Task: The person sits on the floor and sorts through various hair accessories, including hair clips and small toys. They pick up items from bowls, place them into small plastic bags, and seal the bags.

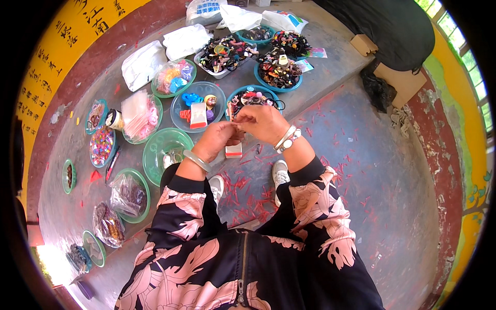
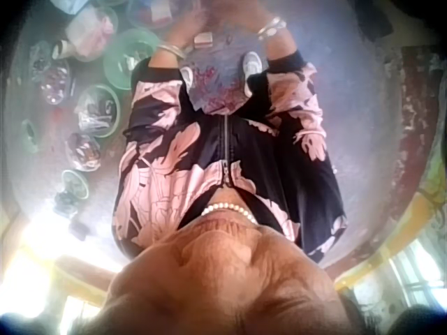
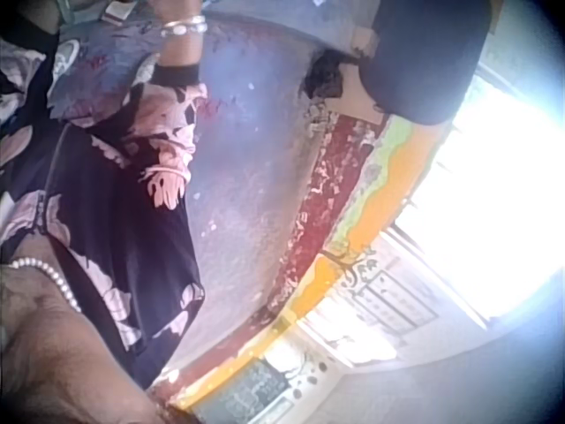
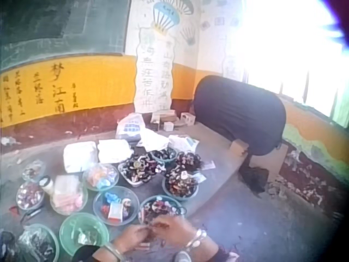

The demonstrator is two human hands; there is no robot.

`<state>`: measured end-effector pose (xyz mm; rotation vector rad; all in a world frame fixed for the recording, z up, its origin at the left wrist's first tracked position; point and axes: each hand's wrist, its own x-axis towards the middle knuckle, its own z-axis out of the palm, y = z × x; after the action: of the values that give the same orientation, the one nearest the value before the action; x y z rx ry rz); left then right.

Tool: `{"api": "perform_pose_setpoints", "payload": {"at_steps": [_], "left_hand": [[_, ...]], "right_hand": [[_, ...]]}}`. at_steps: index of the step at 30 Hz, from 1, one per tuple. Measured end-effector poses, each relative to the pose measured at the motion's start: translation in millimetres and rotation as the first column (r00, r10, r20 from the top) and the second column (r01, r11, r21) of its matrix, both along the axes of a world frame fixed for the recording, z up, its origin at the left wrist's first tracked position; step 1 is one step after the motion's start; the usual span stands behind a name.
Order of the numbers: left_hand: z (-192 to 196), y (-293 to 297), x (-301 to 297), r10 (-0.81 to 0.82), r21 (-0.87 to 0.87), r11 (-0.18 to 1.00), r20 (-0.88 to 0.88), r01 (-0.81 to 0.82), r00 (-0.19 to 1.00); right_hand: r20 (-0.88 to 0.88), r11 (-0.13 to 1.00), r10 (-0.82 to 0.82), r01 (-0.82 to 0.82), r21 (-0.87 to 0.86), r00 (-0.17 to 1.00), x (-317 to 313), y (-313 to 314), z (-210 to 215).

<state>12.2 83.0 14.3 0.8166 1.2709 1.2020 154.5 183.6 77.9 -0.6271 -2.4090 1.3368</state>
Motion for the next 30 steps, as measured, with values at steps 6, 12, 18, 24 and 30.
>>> {"api": "perform_pose_setpoints", "payload": {"at_steps": [6, 12, 18, 24, 30], "left_hand": [[1.9, 0.7, 0.7, -0.027, 0.019, 0.999, 0.02, 0.026, 0.999], [-5.9, 1.8, -1.5, -0.046, 0.033, 0.998, -0.016, 0.047, 0.999], [0.1, -0.9, -0.9, -0.032, 0.037, 0.999, 0.001, 0.032, 0.999], [5.2, -1.8, -0.6, 0.021, 0.011, 1.0, 0.043, -0.021, 0.999], [7.8, -0.3, 1.8, -0.026, 0.016, 1.0, 0.035, 0.025, 0.999]], "right_hand": [[-0.037, 0.93, -0.068, 0.077, 0.359, 0.997, -0.5, 5.6, -7.4], [0.035, 0.82, -0.033, 0.008, 0.573, 0.999, -3.6, -0.8, -14.3], [-0.158, 0.864, 0.126, -0.03, 0.503, 0.979, -2.1, 6.8, -18.7], [-0.159, 0.977, -0.082, 0.111, 0.182, 0.984, 0.4, 7.4, -6.1], [-0.134, 0.87, 0.043, 0.028, 0.492, 0.99, -0.1, 8.6, -8.5]]}}
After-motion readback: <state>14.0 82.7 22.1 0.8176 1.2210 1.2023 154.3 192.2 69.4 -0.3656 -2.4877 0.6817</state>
